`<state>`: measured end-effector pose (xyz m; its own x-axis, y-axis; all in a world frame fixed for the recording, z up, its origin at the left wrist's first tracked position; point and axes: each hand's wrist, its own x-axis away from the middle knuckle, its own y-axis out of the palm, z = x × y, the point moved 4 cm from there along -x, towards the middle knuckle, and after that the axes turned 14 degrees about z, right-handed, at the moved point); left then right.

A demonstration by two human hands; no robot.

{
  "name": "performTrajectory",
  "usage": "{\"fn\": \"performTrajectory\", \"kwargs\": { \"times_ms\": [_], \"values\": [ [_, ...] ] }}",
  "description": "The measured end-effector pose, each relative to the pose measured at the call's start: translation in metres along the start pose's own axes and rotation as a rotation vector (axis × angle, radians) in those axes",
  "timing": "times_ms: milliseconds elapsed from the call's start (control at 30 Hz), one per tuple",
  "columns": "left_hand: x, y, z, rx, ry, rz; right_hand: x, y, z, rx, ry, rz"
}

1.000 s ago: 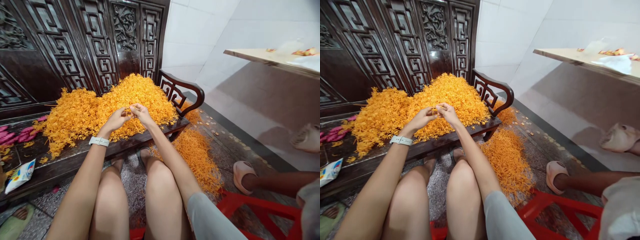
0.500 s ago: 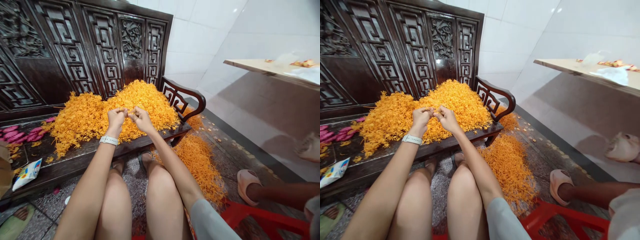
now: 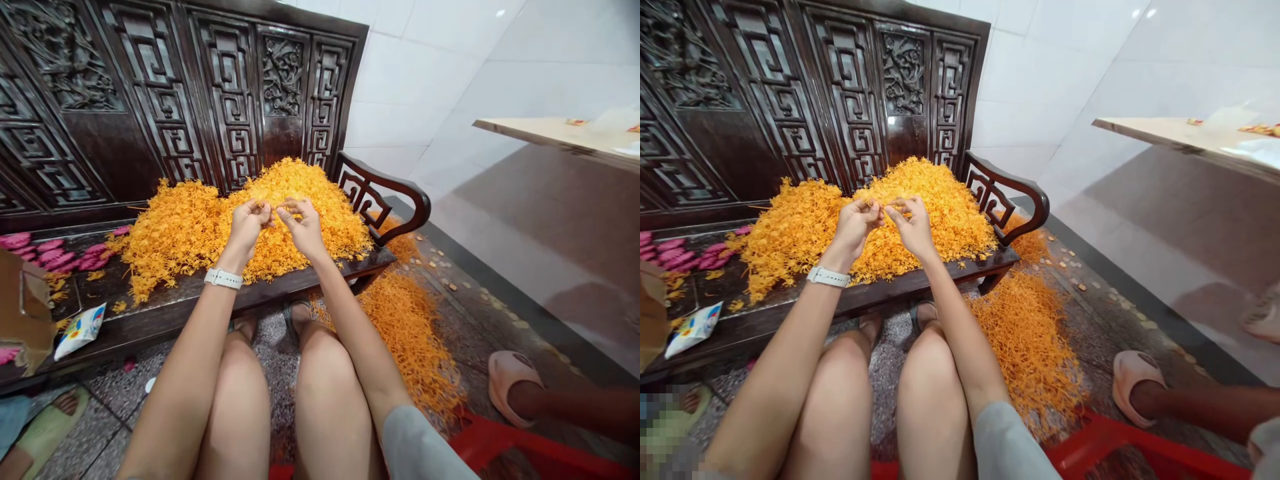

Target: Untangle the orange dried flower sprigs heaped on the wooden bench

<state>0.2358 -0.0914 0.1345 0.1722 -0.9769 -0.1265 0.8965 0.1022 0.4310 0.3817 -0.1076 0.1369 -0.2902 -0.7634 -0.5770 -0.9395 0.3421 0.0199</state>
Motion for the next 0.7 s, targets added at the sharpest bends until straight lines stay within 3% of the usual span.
{"fn": "performTrajectory", "kwargs": {
  "times_ms": [300,500,633,700],
  "values": [
    [0.000,0.005,0.004,-0.159,0.124,0.016,0.004,0.003,0.004,-0.122,0.129,-0.016],
    [-0.005,0.004,-0.005,-0.059,0.041,0.031,0.006,0.005,0.007,-0.201,0.293,0.013],
    [-0.001,0.007,-0.007,-0.074,-0.010,-0.035,0.008,0.008,0.017,-0.333,0.450,-0.100],
    [-0.003,0.007,-0.008,-0.088,-0.039,-0.007,0.010,0.009,0.018,-0.339,0.452,-0.142]
  ]
}}
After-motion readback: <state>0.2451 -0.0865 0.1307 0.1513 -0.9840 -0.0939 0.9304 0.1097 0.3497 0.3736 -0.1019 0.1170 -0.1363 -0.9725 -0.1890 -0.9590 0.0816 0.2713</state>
